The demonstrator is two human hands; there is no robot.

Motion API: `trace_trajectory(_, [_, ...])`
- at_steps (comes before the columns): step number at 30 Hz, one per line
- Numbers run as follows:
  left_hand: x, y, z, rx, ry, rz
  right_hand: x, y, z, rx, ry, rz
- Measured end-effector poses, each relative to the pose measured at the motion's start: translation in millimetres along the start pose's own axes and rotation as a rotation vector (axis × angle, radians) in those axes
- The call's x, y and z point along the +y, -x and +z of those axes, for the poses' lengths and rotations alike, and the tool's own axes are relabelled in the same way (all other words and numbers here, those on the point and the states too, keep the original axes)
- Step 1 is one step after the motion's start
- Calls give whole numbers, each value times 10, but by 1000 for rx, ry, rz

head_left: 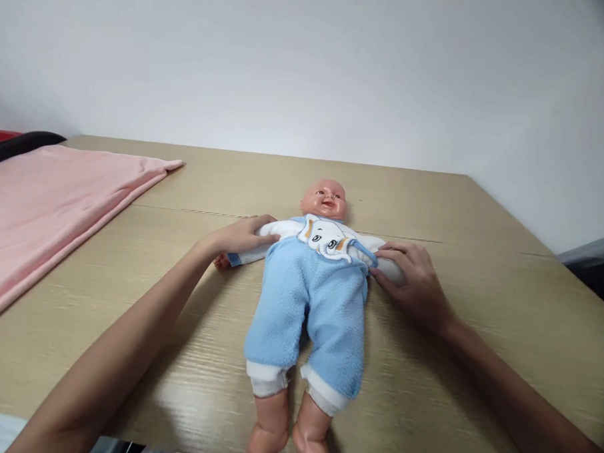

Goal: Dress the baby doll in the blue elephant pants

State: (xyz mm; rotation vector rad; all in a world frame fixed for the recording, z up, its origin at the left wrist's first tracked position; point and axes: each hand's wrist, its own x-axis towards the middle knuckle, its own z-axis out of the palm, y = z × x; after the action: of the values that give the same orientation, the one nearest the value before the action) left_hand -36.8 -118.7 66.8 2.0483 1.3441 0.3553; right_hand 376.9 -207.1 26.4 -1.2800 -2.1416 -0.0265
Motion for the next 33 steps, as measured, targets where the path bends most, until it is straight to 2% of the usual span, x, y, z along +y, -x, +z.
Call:
trace_trajectory(2, [153,39,27,159,-137,57,97,59,-48,-62,-6,-55])
trace_trajectory(4, [403,65,103,335,-190,174,238,86,-129,-148,-46,-78])
trace_trajectory(6, [716,45,232,412,-157,336,386,98,-238,-224,-83,-55])
trace_trajectory(7, [874,8,312,404,-141,424,450,104,-302,-253,-91,-19])
trace_trajectory(9, [1151,-124,481,315,-190,571,542,122,-438,-312,-90,95])
trace_trajectory(12, [1386,-407,695,152,-364,643,586,154,-604,-400,-107,278])
trace_trajectory(14, [1417,-574,787,72,-443,633,577,167,-651,-360,-189,342])
trace_trajectory(17, [1356,-700,858,75,-420,633,547,161,-635,-126,-308,375])
trace_trajectory(20, [1286,-695,873,123,-313,687,496,101,-578,41,-344,361])
trace_trajectory(24, [1269,-647,858,109,-156,862,305,-114,-472,167,-305,323])
trace_trajectory(26, [1268,-632,851,105,-101,966,137,-269,-383,176,-265,316])
trace_trajectory(29, [1256,-609,845,159,-91,1070,-137,-481,-218,74,-269,283])
trace_trajectory(33, [1265,-577,817,261,52,1024,-325,-568,-91,-40,-335,210])
